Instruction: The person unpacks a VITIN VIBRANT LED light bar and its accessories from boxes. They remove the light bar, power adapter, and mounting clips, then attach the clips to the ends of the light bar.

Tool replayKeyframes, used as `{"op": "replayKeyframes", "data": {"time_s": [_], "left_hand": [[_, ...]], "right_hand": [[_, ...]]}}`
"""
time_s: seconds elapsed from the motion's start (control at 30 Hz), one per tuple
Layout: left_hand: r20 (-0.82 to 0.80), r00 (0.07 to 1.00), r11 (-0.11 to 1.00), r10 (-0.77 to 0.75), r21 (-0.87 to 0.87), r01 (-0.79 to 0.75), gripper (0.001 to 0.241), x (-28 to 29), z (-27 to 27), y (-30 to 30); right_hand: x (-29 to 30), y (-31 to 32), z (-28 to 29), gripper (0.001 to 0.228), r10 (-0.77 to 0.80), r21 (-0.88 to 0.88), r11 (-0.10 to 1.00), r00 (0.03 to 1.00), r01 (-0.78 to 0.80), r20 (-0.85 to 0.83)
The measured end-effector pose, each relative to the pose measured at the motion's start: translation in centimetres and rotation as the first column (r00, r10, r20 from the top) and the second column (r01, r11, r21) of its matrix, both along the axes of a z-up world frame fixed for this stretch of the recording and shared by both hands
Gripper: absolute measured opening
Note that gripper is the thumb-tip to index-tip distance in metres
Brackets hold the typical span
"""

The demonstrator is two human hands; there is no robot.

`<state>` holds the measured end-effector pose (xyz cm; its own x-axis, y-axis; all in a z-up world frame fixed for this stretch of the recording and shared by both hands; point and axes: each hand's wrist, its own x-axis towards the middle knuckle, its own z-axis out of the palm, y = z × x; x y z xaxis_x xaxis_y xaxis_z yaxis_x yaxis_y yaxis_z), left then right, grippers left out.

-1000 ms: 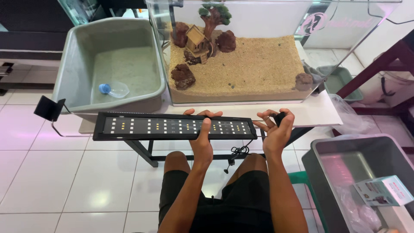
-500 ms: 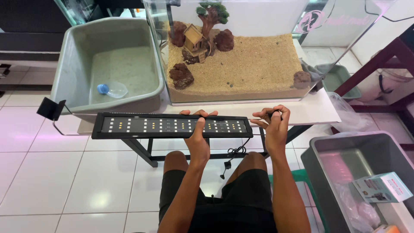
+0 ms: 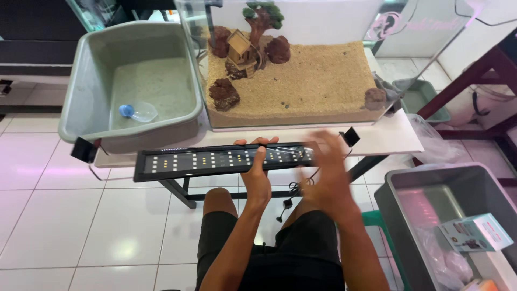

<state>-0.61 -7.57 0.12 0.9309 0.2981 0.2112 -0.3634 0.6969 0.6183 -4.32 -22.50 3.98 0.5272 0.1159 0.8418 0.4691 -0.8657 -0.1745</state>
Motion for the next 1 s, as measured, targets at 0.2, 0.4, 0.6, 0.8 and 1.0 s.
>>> {"op": "replayKeyframes", "data": {"time_s": [0.2,0.4,0.6,0.8,1.0], "left_hand": [[-0.118,0.989,0.991,-0.092,-0.106,0.079,0.038,0.8,-5.9,-2.6],[-0.13,0.976,0.979,-0.173,-0.127,0.157,0.034,3.7,-10.9,-2.3],[-0.008,0.998,0.991,-0.064,-0.118,0.063,0.051,1.0,-5.3,0.9],[0.083,0.955,0.937,0.285,-0.235,-0.259,0.056,1.9,-0.3,9.4],[0.047,0.941,0.897,0.334,-0.323,-0.302,0.059,2.4,2.9,14.0]], "right_hand": [[1.6,3.2,1.9,0.107,-0.05,-0.443,0.857,0.813,-0.263,-0.58],[3.3,2.1,-1.0,0.085,0.043,-0.399,0.847,0.794,-0.35,-0.607],[3.8,0.9,-3.4,0.092,0.178,-0.255,0.919,0.893,-0.302,-0.414],[4.3,-1.9,-4.5,0.095,0.149,-0.291,0.919,0.918,-0.266,-0.367],[4.8,-2.8,-3.9,0.09,0.086,-0.322,0.92,0.917,-0.223,-0.39]]}}
